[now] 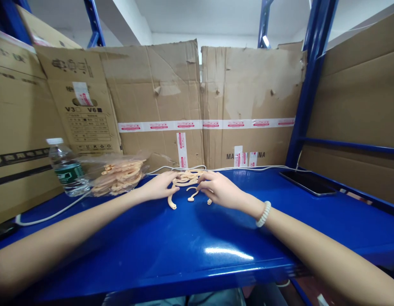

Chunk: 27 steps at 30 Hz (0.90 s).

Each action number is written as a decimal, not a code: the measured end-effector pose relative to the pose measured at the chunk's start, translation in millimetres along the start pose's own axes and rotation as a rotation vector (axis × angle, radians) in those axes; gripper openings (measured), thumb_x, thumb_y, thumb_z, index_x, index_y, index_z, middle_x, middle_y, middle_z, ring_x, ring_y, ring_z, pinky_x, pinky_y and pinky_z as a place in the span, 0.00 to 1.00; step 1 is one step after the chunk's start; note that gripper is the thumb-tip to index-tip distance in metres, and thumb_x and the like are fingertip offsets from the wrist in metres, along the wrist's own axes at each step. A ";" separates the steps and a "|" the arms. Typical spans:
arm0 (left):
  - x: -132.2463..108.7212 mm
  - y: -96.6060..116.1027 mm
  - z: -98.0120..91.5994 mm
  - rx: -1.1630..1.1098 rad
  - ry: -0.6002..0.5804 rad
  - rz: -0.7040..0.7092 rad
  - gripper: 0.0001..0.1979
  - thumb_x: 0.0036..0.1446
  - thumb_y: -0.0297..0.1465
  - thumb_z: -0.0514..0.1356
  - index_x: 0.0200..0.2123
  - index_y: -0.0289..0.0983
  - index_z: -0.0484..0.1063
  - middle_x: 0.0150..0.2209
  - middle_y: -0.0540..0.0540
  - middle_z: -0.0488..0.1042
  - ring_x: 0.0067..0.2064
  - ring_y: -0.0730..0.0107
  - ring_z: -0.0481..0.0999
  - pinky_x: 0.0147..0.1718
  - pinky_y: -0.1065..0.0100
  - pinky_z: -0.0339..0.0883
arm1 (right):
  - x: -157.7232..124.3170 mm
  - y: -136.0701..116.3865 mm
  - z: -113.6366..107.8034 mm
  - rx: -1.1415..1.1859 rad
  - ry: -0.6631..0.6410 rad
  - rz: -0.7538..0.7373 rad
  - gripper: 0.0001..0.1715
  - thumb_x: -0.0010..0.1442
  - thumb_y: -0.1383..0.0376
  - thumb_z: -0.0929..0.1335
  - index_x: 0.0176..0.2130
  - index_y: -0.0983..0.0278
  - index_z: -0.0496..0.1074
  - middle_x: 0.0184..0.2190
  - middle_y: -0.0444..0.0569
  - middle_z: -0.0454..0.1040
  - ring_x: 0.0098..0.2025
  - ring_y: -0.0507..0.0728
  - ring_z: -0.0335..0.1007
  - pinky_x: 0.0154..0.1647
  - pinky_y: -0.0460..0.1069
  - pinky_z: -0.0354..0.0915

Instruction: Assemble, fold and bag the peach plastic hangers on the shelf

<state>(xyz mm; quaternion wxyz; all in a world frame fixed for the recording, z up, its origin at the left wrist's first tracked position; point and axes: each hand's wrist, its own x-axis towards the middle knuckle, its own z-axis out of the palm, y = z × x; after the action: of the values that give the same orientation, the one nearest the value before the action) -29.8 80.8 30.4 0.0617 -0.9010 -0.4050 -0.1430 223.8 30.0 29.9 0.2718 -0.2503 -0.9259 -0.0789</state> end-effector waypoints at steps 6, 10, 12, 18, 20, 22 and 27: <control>58.2 -23.8 14.5 0.003 -0.190 0.022 0.21 0.48 0.42 0.63 0.43 0.35 0.69 0.44 0.40 0.74 0.44 0.55 0.72 0.40 0.65 0.64 | -5.5 9.5 -12.4 -0.022 0.051 0.044 0.14 0.64 0.68 0.62 0.41 0.63 0.76 0.39 0.54 0.74 0.42 0.58 0.68 0.43 0.55 0.66; 75.0 -28.4 18.2 -0.004 -0.261 0.048 0.13 0.46 0.38 0.64 0.33 0.37 0.71 0.34 0.47 0.75 0.36 0.62 0.72 0.33 0.69 0.62 | -7.2 14.6 -20.6 -0.023 0.102 0.056 0.15 0.63 0.68 0.61 0.40 0.63 0.76 0.39 0.55 0.74 0.42 0.59 0.68 0.43 0.56 0.67; 78.3 -29.3 18.9 -0.006 -0.267 0.065 0.09 0.46 0.36 0.64 0.28 0.37 0.71 0.30 0.48 0.74 0.34 0.63 0.72 0.33 0.69 0.61 | -6.9 15.7 -22.8 -0.028 0.125 0.061 0.14 0.63 0.68 0.61 0.40 0.63 0.76 0.38 0.54 0.75 0.42 0.59 0.68 0.42 0.56 0.67; 75.7 -30.2 15.4 -0.018 -0.173 0.121 0.08 0.45 0.35 0.64 0.24 0.37 0.71 0.35 0.46 0.74 0.39 0.62 0.72 0.38 0.68 0.63 | -6.3 14.1 -23.7 -0.015 0.103 0.095 0.14 0.62 0.68 0.62 0.40 0.62 0.76 0.37 0.54 0.75 0.42 0.59 0.69 0.42 0.56 0.67; 72.4 -30.3 10.0 -0.020 -0.116 0.130 0.07 0.47 0.34 0.63 0.24 0.36 0.71 0.41 0.44 0.73 0.43 0.60 0.72 0.41 0.66 0.63 | -6.6 14.6 -23.3 -0.004 0.126 0.113 0.13 0.62 0.68 0.62 0.39 0.62 0.76 0.38 0.54 0.75 0.42 0.59 0.69 0.43 0.56 0.67; 67.6 -28.7 2.9 -0.025 -0.051 0.132 0.08 0.49 0.34 0.62 0.25 0.35 0.71 0.45 0.41 0.71 0.46 0.57 0.72 0.44 0.64 0.64 | -6.9 15.9 -22.3 0.017 0.169 0.149 0.12 0.61 0.68 0.63 0.38 0.63 0.76 0.38 0.53 0.75 0.42 0.59 0.69 0.44 0.56 0.67; 37.3 -3.7 -12.8 -0.061 0.141 0.126 0.07 0.54 0.34 0.60 0.30 0.35 0.71 0.47 0.39 0.70 0.49 0.57 0.71 0.48 0.61 0.64 | -4.8 10.6 -14.8 0.268 0.264 0.525 0.15 0.58 0.65 0.66 0.45 0.65 0.71 0.39 0.53 0.75 0.36 0.56 0.72 0.36 0.52 0.71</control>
<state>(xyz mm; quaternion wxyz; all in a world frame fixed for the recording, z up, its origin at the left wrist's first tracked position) -11.7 107.0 54.0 0.0716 -0.9139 -0.3375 -0.2139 239.5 33.0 39.9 0.4312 -0.4301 -0.7886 0.0847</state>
